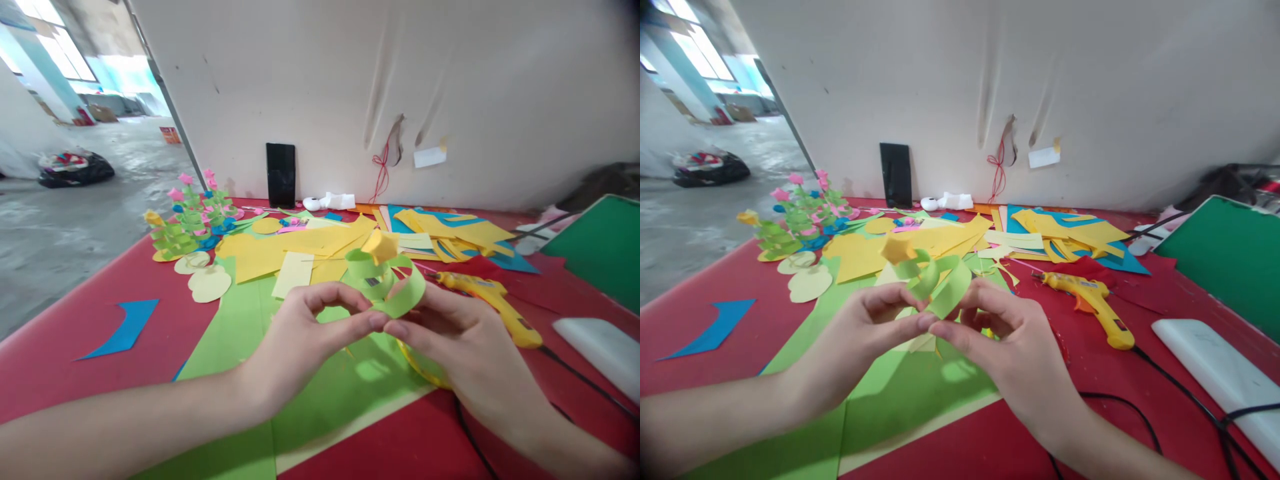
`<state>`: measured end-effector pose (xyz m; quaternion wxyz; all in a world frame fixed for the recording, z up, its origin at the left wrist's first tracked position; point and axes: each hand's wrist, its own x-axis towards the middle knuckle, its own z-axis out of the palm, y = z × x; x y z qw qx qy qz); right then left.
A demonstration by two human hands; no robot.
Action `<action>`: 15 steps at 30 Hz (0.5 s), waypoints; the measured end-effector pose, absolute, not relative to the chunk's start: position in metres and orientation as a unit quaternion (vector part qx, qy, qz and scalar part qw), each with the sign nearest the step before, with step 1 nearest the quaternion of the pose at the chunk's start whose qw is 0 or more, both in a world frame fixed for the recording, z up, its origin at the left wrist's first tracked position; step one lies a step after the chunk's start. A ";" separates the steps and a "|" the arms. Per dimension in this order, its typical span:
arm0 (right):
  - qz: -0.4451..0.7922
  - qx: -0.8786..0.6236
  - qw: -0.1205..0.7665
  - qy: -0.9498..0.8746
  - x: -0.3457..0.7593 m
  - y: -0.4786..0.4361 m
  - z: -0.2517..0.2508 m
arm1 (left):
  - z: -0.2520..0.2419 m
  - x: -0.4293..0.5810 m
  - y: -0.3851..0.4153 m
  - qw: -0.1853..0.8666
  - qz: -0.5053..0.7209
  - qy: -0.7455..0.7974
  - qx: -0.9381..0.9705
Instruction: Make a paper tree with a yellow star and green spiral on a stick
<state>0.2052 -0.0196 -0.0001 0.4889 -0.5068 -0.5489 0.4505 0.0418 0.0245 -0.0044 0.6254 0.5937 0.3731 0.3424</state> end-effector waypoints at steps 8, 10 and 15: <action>0.457 -0.491 0.481 -0.565 0.206 -0.018 0.000 | -0.002 0.041 0.026 0.626 0.346 0.366 0.595; 0.472 -0.486 0.484 -0.554 0.205 -0.017 0.001 | -0.001 0.041 0.027 0.622 0.351 0.360 0.601; 0.496 -0.466 0.510 -0.525 0.206 -0.016 0.002 | 0.002 0.041 0.027 0.604 0.374 0.348 0.612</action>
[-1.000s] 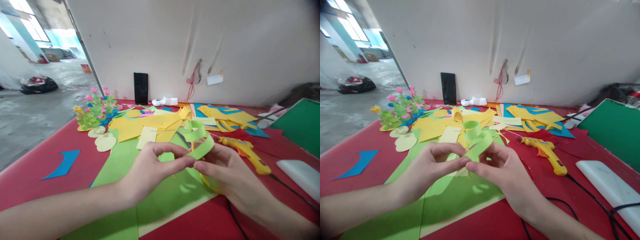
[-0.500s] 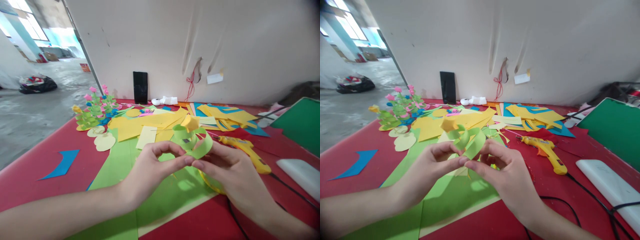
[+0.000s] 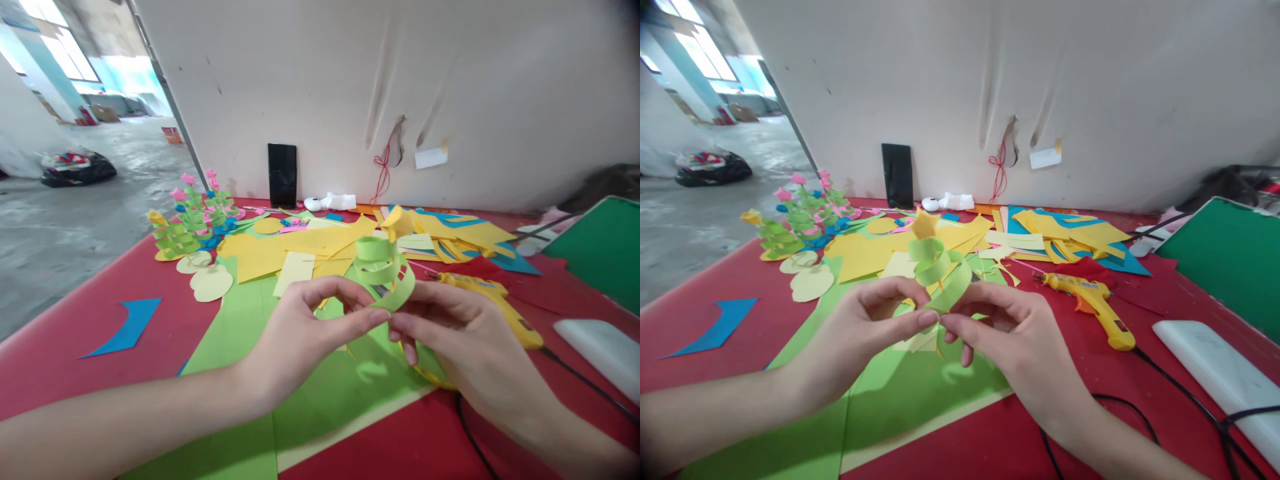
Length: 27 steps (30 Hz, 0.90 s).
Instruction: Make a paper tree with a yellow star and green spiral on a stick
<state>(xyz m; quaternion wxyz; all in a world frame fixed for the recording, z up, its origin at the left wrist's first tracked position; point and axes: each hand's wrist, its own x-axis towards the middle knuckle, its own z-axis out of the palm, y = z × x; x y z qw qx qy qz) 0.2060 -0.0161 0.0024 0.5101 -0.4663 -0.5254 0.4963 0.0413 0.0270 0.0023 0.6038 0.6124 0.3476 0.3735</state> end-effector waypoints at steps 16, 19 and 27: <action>0.552 -0.441 0.520 -0.480 0.210 -0.019 -0.002 | 0.001 0.039 0.031 0.584 0.371 0.347 0.633; 0.542 -0.452 0.521 -0.480 0.209 -0.019 -0.001 | 0.002 0.039 0.031 0.571 0.375 0.351 0.641; 0.555 -0.438 0.525 -0.475 0.207 -0.017 0.000 | 0.003 0.039 0.031 0.559 0.362 0.372 0.647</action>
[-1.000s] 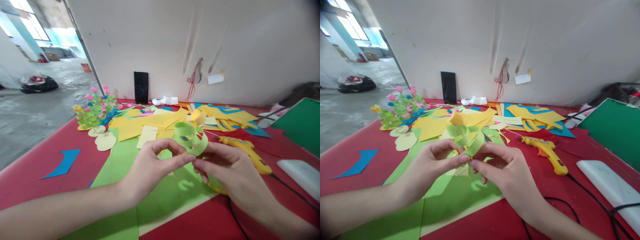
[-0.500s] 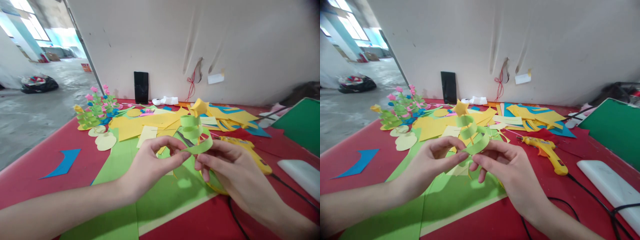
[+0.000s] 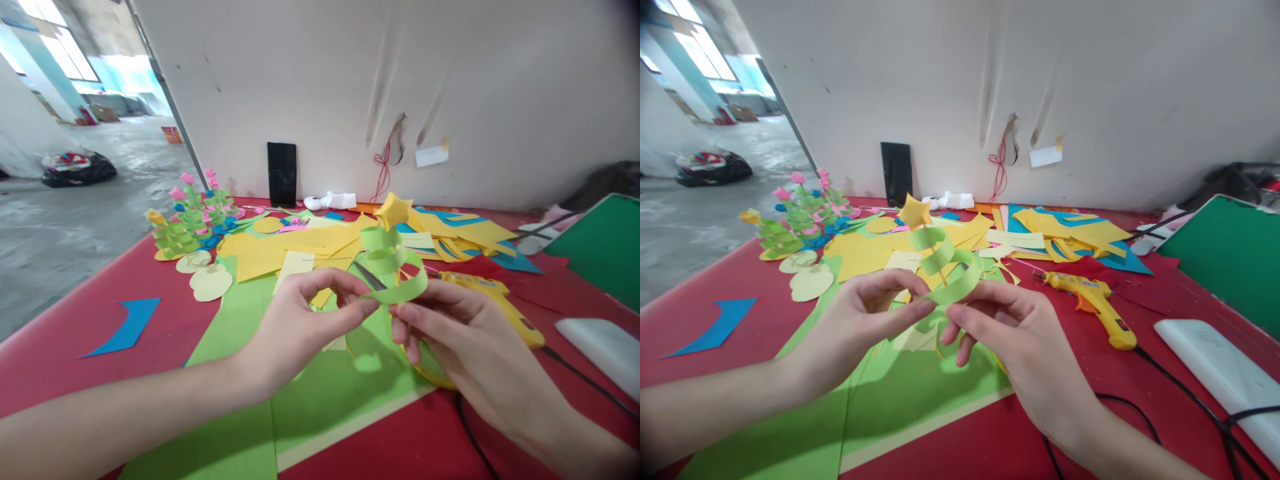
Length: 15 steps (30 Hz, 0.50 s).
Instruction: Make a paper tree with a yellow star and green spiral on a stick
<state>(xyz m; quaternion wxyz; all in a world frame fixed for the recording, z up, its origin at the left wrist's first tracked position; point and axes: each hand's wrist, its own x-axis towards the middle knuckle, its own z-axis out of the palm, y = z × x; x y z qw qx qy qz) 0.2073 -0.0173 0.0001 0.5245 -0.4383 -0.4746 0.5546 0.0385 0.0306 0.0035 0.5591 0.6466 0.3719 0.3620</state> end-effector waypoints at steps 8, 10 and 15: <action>0.553 -0.446 0.521 -0.474 0.207 -0.020 0.000 | 0.004 0.038 0.031 0.562 0.364 0.369 0.645; 0.556 -0.444 0.526 -0.465 0.207 -0.020 0.000 | 0.004 0.038 0.031 0.564 0.364 0.365 0.645; 0.554 -0.446 0.544 -0.446 0.206 -0.017 -0.002 | 0.003 0.039 0.031 0.566 0.365 0.364 0.643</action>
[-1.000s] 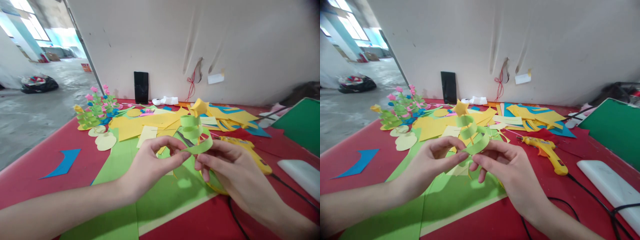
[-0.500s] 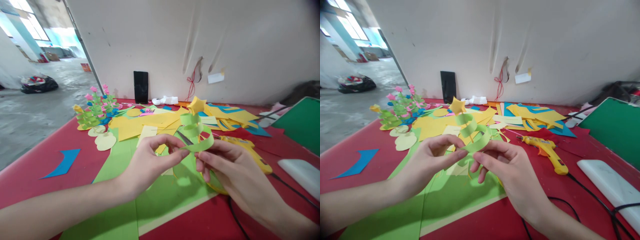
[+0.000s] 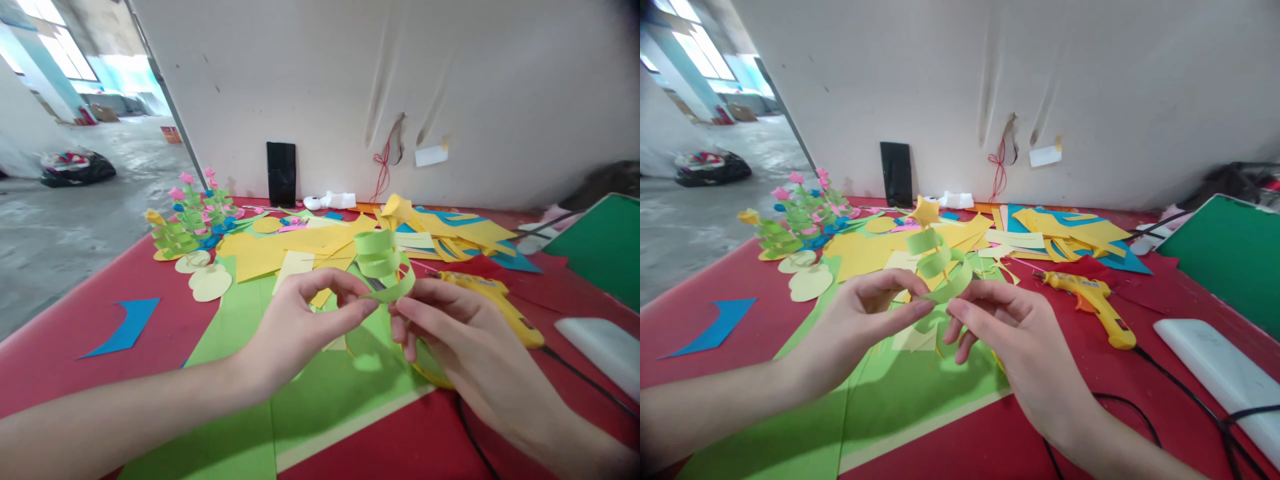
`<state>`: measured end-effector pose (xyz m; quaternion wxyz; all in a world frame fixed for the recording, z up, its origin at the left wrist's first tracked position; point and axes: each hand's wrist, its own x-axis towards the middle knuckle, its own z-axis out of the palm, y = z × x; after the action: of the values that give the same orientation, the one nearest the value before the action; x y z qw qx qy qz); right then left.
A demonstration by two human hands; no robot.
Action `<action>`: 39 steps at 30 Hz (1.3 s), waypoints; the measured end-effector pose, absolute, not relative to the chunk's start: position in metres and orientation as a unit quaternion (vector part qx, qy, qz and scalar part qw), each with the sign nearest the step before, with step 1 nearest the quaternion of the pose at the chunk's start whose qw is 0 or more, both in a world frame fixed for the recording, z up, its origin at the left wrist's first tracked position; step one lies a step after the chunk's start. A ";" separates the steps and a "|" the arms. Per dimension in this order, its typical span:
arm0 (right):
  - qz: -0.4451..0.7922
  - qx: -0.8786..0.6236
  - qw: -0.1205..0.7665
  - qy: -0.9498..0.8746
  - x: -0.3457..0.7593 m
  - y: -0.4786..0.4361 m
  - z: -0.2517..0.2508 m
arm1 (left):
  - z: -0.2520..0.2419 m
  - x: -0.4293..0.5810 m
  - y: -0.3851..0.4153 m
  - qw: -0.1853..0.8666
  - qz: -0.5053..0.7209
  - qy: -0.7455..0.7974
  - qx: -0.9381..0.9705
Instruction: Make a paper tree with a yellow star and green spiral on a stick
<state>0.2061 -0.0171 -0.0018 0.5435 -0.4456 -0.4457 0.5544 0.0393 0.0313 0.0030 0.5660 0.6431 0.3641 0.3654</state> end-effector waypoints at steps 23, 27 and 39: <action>0.513 -0.460 0.578 -0.437 0.205 -0.016 0.000 | -0.012 0.039 0.046 0.536 0.473 0.394 0.578; 0.486 -0.467 0.598 -0.433 0.204 -0.016 0.002 | -0.012 0.039 0.044 0.574 0.501 0.387 0.519; 0.431 -0.491 0.633 -0.416 0.205 -0.016 0.002 | -0.009 0.041 0.019 0.658 0.441 0.311 0.525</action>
<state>0.2047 -0.0161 0.0020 0.6327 -0.4907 -0.4164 0.4307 0.0411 0.0185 -0.0094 0.6579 0.5249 0.3115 0.4412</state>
